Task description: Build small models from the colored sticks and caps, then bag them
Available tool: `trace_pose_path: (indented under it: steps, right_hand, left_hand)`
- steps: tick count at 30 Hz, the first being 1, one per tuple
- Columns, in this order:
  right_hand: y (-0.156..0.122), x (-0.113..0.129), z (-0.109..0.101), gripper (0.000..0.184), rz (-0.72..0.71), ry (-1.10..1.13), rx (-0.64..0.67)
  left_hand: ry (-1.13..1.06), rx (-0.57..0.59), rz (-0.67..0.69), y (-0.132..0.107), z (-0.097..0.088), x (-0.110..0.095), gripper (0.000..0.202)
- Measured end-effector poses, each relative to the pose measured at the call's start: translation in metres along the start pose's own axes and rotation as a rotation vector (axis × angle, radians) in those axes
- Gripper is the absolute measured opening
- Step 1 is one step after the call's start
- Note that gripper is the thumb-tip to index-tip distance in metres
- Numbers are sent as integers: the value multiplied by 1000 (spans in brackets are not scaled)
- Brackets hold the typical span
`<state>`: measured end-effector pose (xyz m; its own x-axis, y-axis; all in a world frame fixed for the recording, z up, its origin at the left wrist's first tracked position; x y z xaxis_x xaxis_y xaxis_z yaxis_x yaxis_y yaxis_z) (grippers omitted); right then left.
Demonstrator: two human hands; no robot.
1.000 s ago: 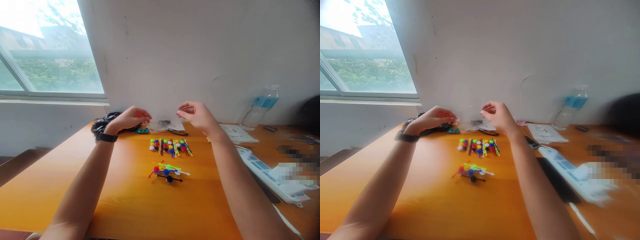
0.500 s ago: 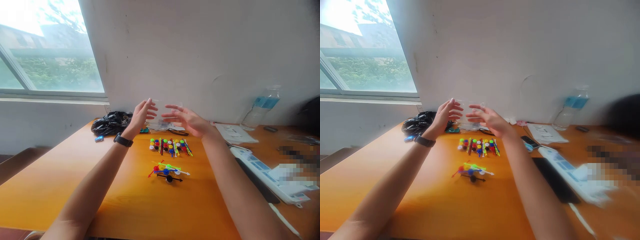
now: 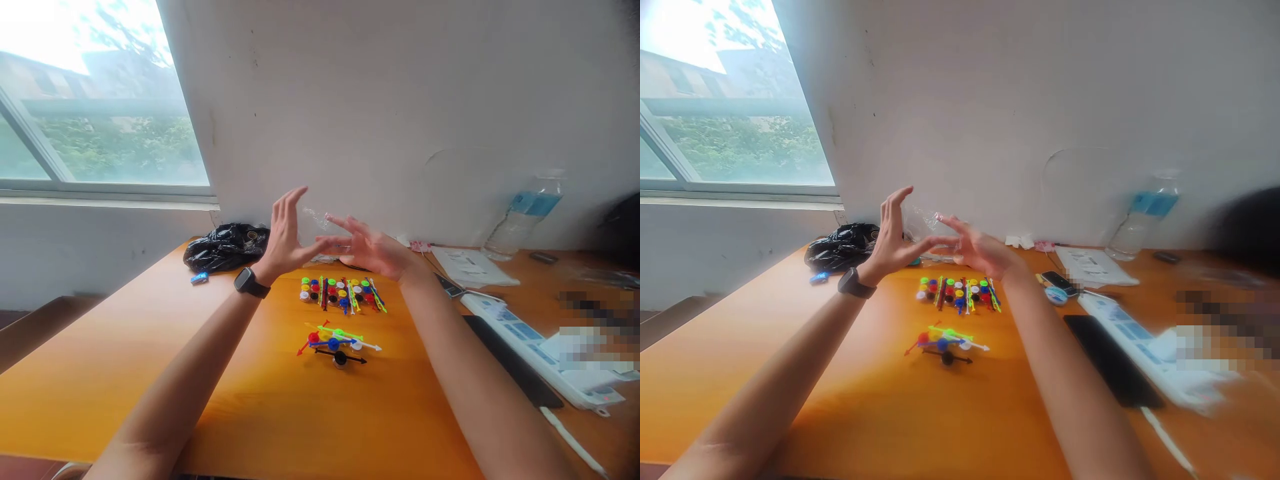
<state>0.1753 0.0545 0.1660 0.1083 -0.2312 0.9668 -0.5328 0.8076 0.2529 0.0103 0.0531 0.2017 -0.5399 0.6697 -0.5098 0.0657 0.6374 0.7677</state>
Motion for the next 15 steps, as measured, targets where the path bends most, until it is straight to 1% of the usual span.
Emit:
trace_pose_path:
  steps: [1,2,3,4,7,10,12,15]
  right_hand:
    - [0,0,-1,59,3,19,-1]
    - [-1,0,-2,56,5,35,0]
    - [-1,1,-3,53,4,46,0]
    - [-2,3,-3,50,-3,50,1]
    - [-4,8,-2,46,-16,33,17]
    - [-8,9,-2,49,23,-1,68]
    - [-12,11,-7,52,52,-52,83]
    - [-17,18,-20,53,70,-195,38]
  left_hand:
    - [94,72,134,-5,7,-12,103]
    - [173,141,237,-11,15,-20,109]
    - [237,189,305,-15,22,-24,111]
    - [288,216,344,-19,28,-26,112]
    - [379,212,363,-22,39,-25,107]
    - [404,192,333,-22,41,-19,100]
    - [399,200,310,-21,40,-16,98]
    - [384,244,276,-20,40,-11,94]
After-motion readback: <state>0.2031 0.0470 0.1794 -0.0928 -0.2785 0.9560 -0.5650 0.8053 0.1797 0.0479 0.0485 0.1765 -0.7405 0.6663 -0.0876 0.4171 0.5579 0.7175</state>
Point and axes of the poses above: each hand's wrist, its own y-axis towards the middle knuckle, its own z-axis out of the palm, x = y × z, the point moved 8 cm from there along y, towards the middle knuckle, and after that the axes turned 12 degrees about -z, right-handed, at the moved point
